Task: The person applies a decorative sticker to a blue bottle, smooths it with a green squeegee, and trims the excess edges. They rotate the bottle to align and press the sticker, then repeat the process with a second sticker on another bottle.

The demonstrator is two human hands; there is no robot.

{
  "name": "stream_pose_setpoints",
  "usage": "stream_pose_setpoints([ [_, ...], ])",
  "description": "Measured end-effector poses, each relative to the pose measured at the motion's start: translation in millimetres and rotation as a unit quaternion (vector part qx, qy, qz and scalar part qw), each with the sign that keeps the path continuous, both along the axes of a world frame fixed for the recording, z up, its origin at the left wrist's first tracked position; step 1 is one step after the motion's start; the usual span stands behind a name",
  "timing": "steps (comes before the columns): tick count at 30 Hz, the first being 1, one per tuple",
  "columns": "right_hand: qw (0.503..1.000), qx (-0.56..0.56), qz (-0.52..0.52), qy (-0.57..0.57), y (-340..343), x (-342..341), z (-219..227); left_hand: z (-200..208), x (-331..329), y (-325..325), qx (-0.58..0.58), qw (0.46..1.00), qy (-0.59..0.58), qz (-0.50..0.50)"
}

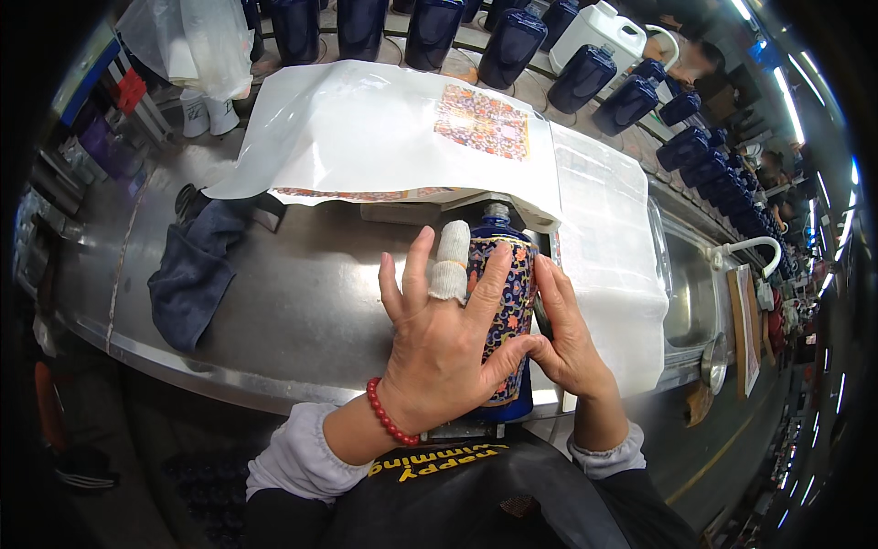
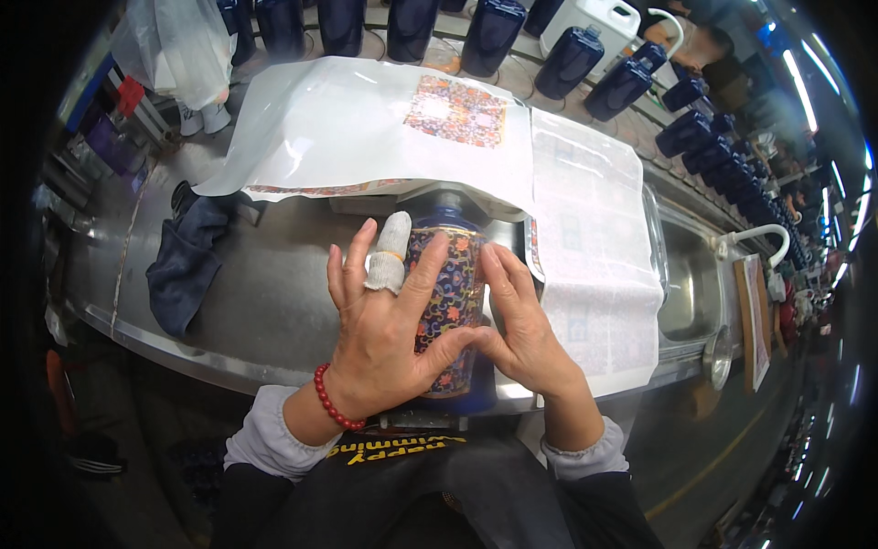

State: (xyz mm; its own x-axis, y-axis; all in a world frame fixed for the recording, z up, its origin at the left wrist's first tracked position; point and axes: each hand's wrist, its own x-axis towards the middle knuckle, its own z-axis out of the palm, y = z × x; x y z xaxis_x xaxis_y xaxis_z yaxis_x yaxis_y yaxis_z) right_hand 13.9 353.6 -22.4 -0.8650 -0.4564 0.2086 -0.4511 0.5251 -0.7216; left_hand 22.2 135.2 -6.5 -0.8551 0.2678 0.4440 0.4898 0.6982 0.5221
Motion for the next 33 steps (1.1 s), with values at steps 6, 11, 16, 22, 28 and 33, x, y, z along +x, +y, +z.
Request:
stream_pose_setpoints([
  [6,0.998,-0.034,0.005,-0.045,-0.7,-1.0,-1.5,1.8,-4.2,-2.5,-0.002,1.0,0.001,0.004],
  [11,0.993,-0.093,-0.005,-0.071,-0.6,-0.5,-2.3,2.6,-3.1,-3.9,0.0,1.0,-0.006,0.012],
  [16,0.999,-0.046,0.015,-0.024,0.1,-0.9,-5.7,1.6,8.9,-1.9,-0.02,1.0,-0.019,-0.009],
  [22,0.999,-0.035,0.021,-0.015,2.0,-0.1,-8.7,-2.7,16.7,-1.9,-0.049,0.997,-0.054,-0.02],
  [28,0.999,-0.041,0.022,-0.019,2.3,0.3,-9.1,-3.1,18.0,-1.3,-0.046,0.997,-0.051,-0.019],
  [33,0.997,-0.064,0.022,-0.036,2.3,-0.6,-5.7,-5.0,18.4,-2.0,-0.026,0.999,-0.033,-0.015],
])
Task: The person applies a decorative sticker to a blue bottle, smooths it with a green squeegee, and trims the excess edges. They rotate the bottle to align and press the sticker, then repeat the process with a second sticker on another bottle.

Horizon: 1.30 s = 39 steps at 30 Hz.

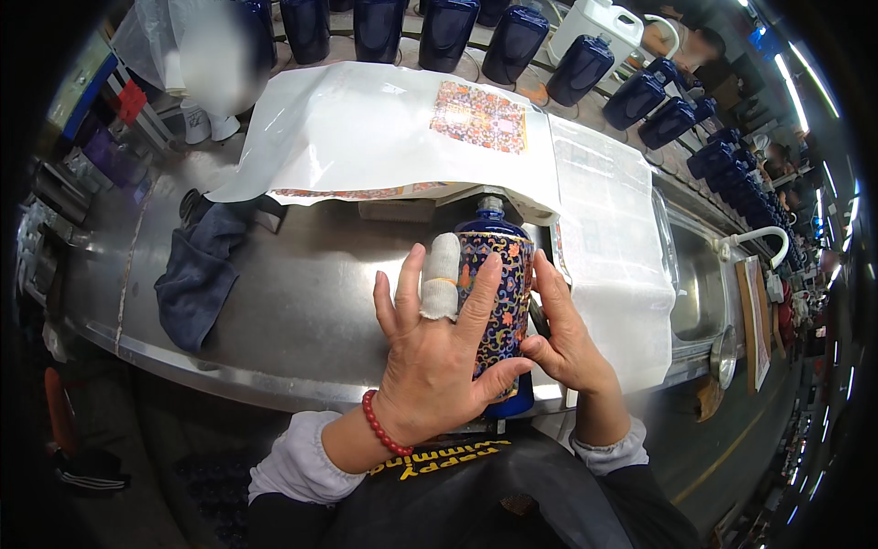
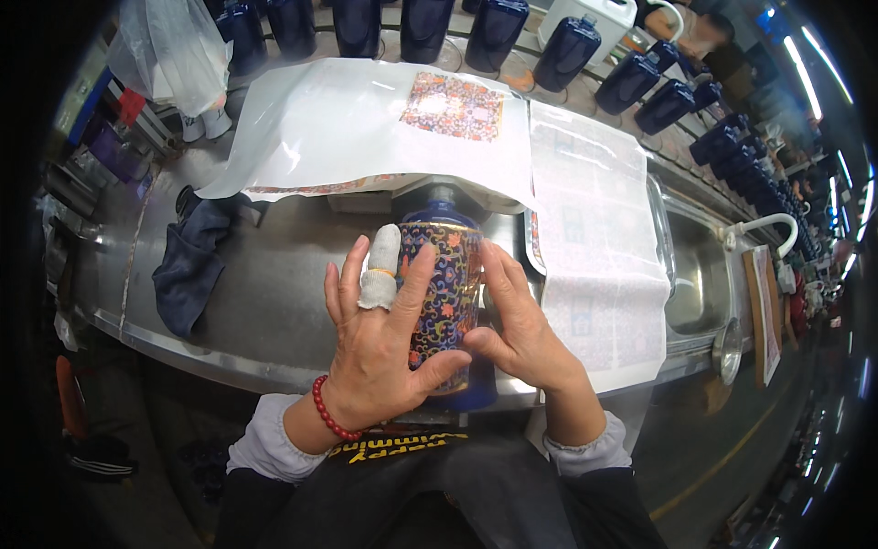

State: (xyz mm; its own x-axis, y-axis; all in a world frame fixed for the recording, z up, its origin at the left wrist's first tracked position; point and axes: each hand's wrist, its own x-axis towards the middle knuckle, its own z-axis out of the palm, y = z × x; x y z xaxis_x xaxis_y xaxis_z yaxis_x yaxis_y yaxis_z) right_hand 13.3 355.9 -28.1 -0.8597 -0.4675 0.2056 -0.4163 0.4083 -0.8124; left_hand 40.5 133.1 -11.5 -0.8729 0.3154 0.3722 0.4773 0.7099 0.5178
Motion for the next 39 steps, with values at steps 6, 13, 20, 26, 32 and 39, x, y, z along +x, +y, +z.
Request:
stream_pose_setpoints([
  [6,0.998,-0.028,-0.011,-0.049,1.8,4.2,4.7,-15.9,22.2,-25.4,0.087,0.995,-0.038,-0.027],
  [13,0.999,-0.03,-0.006,-0.032,0.3,14.0,1.3,-38.8,35.2,-27.6,0.148,0.987,-0.054,-0.026],
  [20,0.999,0.002,-0.009,-0.031,1.5,17.3,-3.7,-30.5,31.6,-19.6,0.127,0.99,-0.051,-0.029],
  [26,1.0,0.007,0.003,-0.029,4.0,11.2,-4.1,-29.6,31.5,-17.6,0.133,0.989,-0.057,-0.023],
  [32,0.999,-0.009,-0.002,-0.042,2.6,12.5,-4.6,-33.0,30.2,-16.8,0.129,0.99,-0.046,-0.025],
  [39,0.999,-0.014,0.006,-0.039,2.6,10.2,-7.6,-34.5,29.7,-17.5,0.124,0.991,-0.043,-0.029],
])
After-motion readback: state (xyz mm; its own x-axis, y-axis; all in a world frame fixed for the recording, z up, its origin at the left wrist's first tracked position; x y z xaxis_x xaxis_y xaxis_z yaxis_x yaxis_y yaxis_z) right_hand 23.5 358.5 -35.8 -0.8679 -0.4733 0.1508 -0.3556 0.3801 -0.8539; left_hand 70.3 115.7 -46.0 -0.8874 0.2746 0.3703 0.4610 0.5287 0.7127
